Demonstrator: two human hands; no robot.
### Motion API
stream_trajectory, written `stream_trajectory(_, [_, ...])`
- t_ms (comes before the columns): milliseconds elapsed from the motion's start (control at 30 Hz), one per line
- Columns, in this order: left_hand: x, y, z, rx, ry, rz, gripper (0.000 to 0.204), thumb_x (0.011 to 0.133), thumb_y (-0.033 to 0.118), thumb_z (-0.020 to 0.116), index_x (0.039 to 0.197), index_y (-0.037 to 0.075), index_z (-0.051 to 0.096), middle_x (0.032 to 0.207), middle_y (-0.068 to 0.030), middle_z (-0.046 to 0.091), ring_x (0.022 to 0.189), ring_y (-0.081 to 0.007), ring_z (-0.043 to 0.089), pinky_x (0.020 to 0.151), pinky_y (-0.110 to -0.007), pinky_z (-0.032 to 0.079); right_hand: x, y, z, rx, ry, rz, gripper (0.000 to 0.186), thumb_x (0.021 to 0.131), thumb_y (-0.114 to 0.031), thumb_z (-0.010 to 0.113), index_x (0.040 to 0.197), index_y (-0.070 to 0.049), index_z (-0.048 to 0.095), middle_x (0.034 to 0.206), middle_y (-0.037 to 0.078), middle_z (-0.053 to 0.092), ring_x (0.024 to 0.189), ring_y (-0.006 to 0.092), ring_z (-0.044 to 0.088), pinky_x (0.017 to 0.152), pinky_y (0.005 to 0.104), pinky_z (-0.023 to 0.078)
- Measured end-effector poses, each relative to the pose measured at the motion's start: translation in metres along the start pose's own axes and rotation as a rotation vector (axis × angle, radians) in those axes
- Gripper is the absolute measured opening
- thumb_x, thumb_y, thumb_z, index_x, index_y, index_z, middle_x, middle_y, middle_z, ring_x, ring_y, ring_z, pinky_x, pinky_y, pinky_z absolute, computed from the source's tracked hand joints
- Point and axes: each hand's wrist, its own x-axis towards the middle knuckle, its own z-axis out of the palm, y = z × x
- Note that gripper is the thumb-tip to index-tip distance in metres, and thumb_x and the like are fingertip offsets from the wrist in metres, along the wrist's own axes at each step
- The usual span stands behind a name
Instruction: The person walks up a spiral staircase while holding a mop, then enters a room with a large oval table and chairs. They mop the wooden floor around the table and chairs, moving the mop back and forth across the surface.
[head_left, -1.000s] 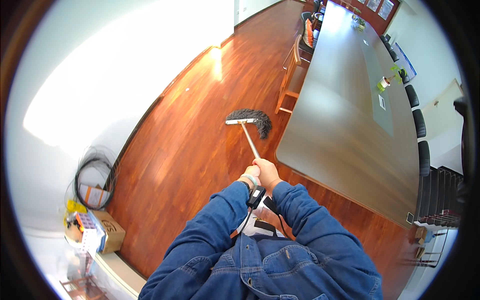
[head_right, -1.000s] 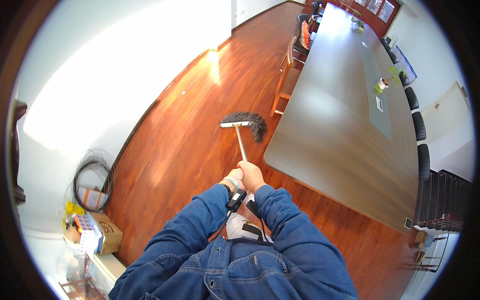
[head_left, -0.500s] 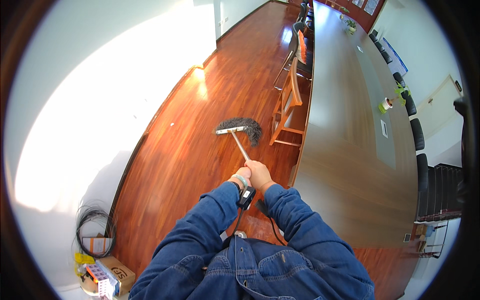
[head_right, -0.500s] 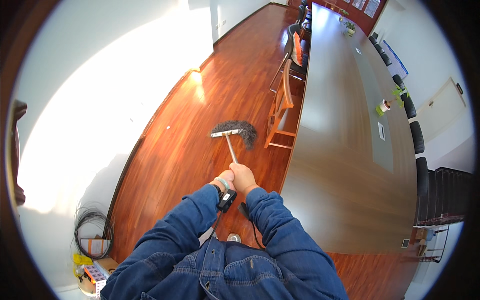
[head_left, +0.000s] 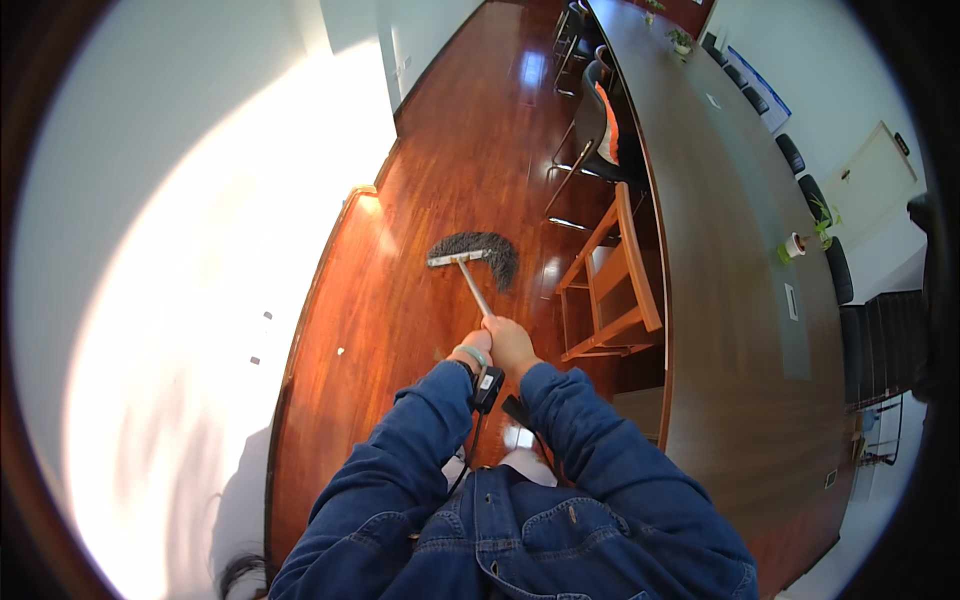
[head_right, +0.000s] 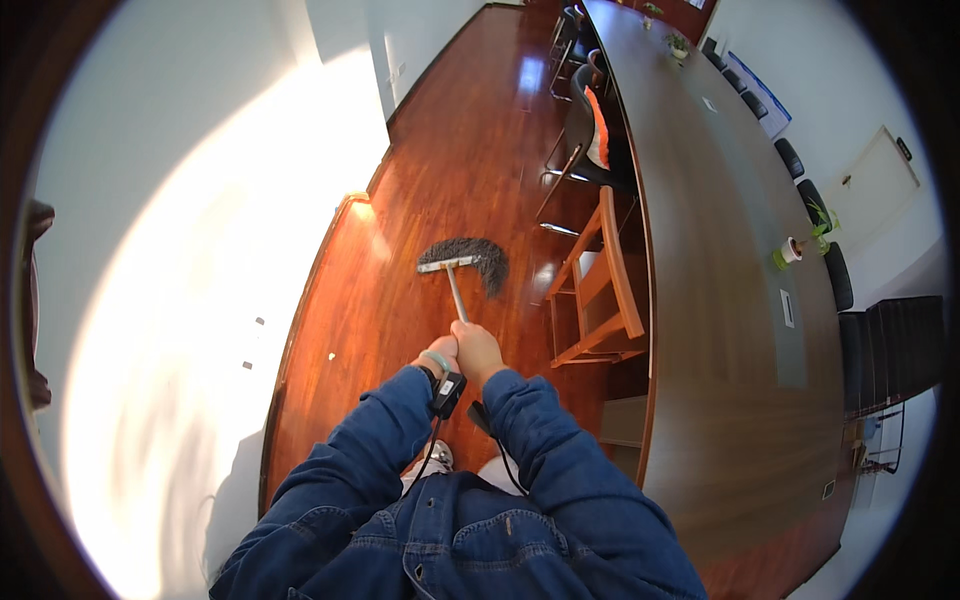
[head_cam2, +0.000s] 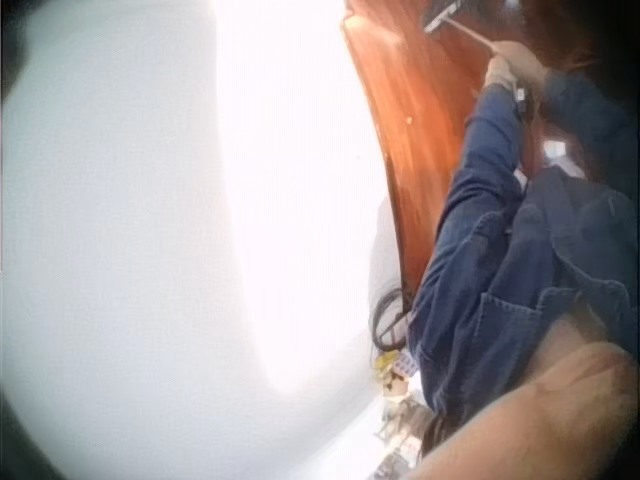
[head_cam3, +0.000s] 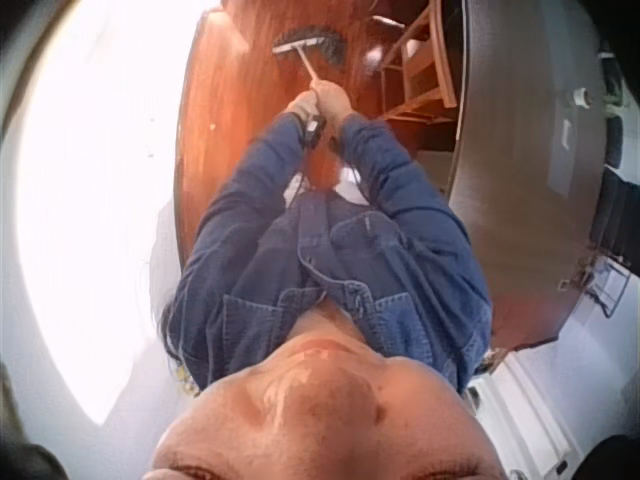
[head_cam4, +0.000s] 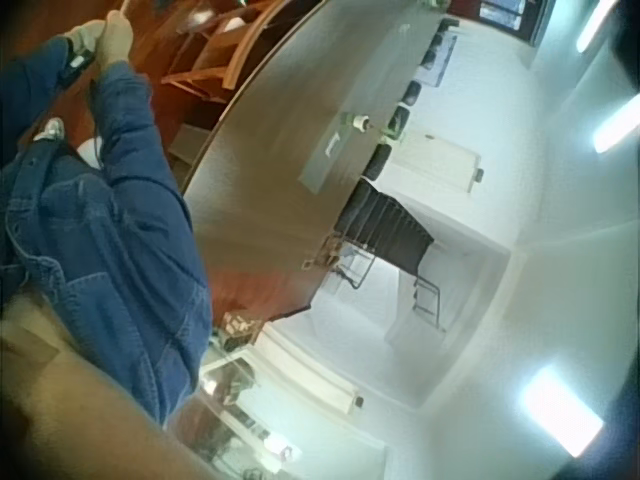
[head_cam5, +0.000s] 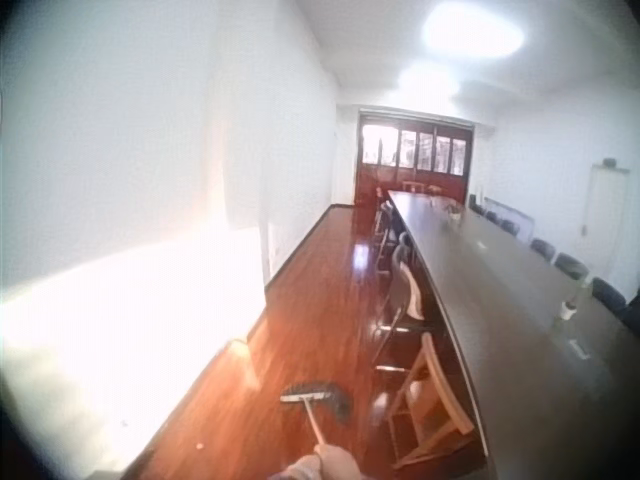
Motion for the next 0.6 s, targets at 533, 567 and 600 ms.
stream_trajectory(533, [0.218, 0.399, 0.128, 0.757, -0.015, 0.115, 0.026, 0.082, 0.016, 0.062, 0.107, 0.007, 0.061, 0.106, -0.011, 0.064, 0.095, -0.0266, 0.059, 0.078, -0.037, 0.047, 0.436, 0.107, -0.014, 0.008, -0.005, 0.081, 0.005, 0.082, -0.007, 0.054, 0.082, -0.005, 0.05, 0.084, 0.017, 0.059, 0.088, 0.0371, 0.059, 0.074, 0.0473, 0.049])
stream_trajectory(567, [0.23, 0.431, 0.143, 0.965, -0.027, 0.202, 0.025, 0.083, 0.016, 0.061, 0.106, 0.007, 0.061, 0.105, -0.0108, 0.064, 0.093, -0.0266, 0.059, 0.076, -0.037, 0.047, 0.472, 0.115, -0.021, -0.005, -0.034, 0.103, 0.005, 0.082, -0.007, 0.054, 0.082, -0.005, 0.05, 0.083, 0.016, 0.059, 0.088, 0.0369, 0.059, 0.074, 0.0473, 0.049])
stream_trajectory(600, [0.238, 0.459, 0.156, 1.247, -0.059, 0.337, 0.022, 0.087, 0.018, 0.055, 0.104, 0.005, 0.061, 0.103, -0.0117, 0.064, 0.088, -0.0268, 0.059, 0.073, -0.038, 0.047, 0.504, 0.122, -0.027, -0.026, -0.027, 0.079, 0.007, 0.084, -0.009, 0.055, 0.081, -0.005, 0.05, 0.082, 0.016, 0.058, 0.087, 0.0364, 0.058, 0.073, 0.048, 0.049])
